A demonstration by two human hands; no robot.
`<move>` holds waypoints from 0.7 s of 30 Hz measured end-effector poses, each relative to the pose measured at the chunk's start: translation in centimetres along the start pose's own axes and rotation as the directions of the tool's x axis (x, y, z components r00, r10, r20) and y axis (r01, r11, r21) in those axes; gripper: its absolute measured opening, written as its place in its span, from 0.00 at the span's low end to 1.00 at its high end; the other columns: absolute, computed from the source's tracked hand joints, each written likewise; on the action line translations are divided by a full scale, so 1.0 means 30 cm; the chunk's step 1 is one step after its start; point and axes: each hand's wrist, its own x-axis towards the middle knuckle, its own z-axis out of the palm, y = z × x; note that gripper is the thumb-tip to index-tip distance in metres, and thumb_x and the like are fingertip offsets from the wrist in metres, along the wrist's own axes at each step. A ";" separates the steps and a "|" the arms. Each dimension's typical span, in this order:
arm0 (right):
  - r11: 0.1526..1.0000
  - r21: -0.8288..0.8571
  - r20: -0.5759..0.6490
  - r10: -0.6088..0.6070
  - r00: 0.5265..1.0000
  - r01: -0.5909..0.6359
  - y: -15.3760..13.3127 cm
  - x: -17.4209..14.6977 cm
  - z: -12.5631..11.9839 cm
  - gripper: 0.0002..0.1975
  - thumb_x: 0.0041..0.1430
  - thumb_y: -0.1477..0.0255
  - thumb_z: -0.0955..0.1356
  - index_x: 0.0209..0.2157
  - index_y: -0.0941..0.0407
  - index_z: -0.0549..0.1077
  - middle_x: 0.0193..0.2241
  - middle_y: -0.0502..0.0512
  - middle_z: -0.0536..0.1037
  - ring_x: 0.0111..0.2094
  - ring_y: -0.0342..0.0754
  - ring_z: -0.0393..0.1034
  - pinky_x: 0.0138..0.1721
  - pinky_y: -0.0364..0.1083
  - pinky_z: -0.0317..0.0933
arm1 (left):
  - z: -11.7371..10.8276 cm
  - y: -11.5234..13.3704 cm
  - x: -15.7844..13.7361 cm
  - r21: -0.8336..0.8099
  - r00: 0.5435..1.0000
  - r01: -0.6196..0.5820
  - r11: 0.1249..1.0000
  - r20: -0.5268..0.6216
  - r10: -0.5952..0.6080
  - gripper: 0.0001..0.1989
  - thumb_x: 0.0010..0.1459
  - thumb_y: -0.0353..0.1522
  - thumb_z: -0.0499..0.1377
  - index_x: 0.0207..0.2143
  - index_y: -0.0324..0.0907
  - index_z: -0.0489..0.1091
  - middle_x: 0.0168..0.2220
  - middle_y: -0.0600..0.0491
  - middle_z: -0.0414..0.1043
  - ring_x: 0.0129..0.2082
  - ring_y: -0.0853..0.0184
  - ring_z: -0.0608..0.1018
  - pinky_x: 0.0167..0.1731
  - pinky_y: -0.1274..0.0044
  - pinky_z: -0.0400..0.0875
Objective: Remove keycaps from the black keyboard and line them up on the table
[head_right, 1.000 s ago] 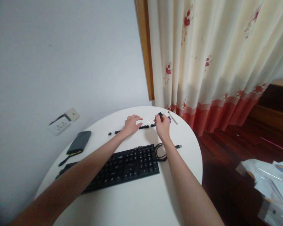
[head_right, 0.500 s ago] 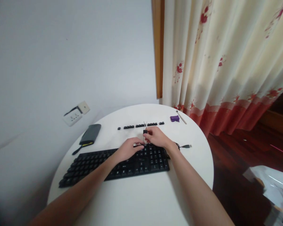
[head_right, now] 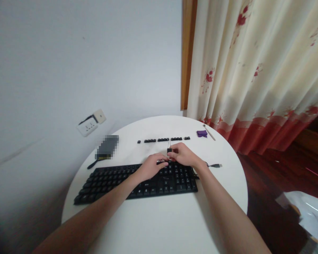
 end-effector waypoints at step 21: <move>0.945 0.174 -0.145 0.304 0.942 -0.278 0.063 0.054 0.082 0.11 0.58 0.74 0.65 0.23 0.58 0.69 0.17 0.52 0.74 0.17 0.41 0.66 0.18 0.40 0.57 | -0.011 0.009 0.006 0.058 0.999 0.002 0.998 0.049 -0.005 0.16 0.65 0.29 0.48 0.36 0.42 0.77 0.39 0.51 0.78 0.41 0.63 0.77 0.46 0.73 0.69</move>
